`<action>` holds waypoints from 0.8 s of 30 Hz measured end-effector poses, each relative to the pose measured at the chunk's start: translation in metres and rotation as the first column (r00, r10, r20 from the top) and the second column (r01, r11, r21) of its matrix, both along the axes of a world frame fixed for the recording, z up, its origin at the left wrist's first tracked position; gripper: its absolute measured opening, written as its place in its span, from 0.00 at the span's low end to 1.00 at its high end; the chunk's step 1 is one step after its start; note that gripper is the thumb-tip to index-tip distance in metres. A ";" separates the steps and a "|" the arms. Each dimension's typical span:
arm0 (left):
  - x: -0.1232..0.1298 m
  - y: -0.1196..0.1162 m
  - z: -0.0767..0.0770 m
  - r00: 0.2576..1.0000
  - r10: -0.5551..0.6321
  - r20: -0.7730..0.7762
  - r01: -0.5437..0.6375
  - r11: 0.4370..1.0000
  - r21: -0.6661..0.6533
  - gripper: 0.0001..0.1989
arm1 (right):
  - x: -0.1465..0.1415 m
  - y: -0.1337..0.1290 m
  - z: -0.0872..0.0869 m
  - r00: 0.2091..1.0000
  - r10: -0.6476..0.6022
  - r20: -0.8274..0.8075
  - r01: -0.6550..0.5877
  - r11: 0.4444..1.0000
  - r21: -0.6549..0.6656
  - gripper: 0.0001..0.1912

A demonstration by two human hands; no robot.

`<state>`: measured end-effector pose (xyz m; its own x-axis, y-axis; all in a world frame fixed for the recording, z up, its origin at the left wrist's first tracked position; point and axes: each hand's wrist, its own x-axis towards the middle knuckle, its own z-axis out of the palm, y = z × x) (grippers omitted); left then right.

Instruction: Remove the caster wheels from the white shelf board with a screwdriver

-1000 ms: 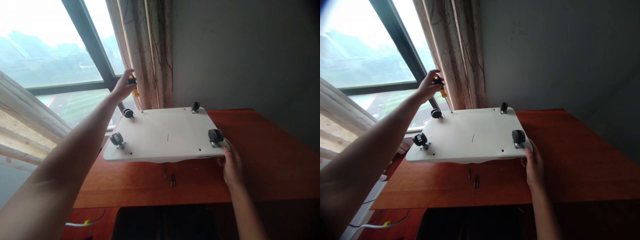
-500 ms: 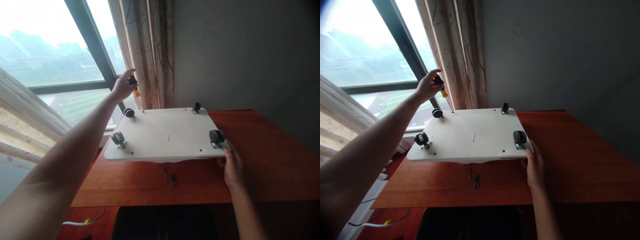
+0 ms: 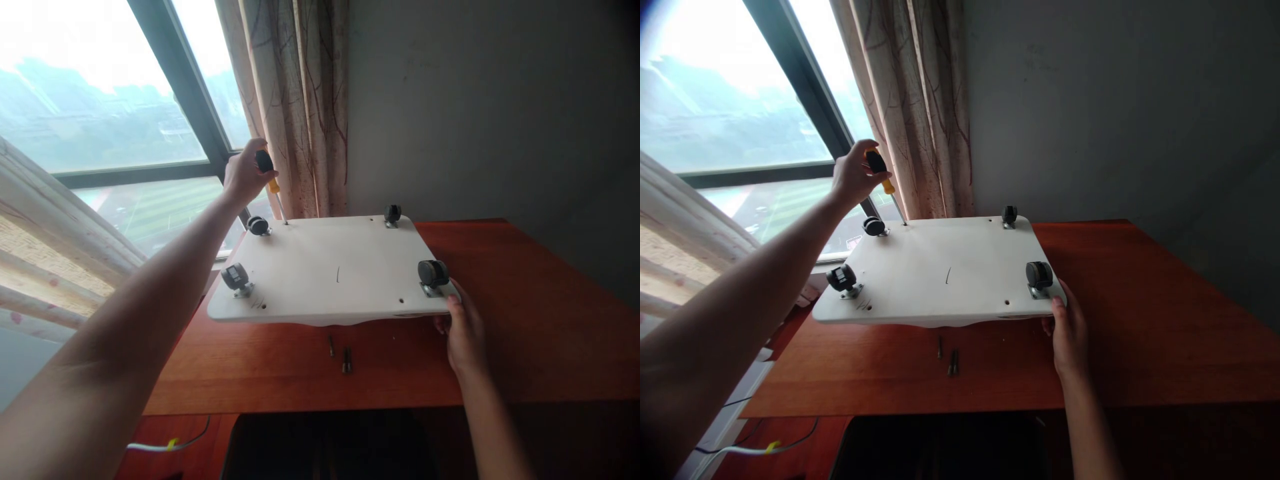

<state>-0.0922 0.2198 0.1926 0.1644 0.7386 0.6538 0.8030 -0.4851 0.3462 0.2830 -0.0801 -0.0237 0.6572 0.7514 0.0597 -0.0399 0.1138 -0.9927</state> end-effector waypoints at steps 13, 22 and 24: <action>0.009 -0.003 0.007 1.000 -0.013 0.006 0.012 1.000 0.004 0.27 | 0.001 0.000 0.000 1.000 -0.007 0.028 0.008 1.000 -0.022 0.32; 0.015 0.003 0.011 0.998 0.027 0.049 -0.026 0.999 -0.018 0.22 | -0.001 -0.001 0.002 1.000 -0.002 0.011 0.002 1.000 0.000 0.30; 0.014 0.004 0.010 0.997 0.061 0.042 -0.061 0.998 0.000 0.22 | -0.001 -0.001 0.002 1.000 -0.003 0.009 0.003 1.000 0.001 0.30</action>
<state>-0.0780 0.2236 0.2026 0.0916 0.7454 0.6603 0.8157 -0.4365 0.3796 0.2820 -0.0809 -0.0220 0.6592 0.7491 0.0665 -0.0307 0.1152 -0.9929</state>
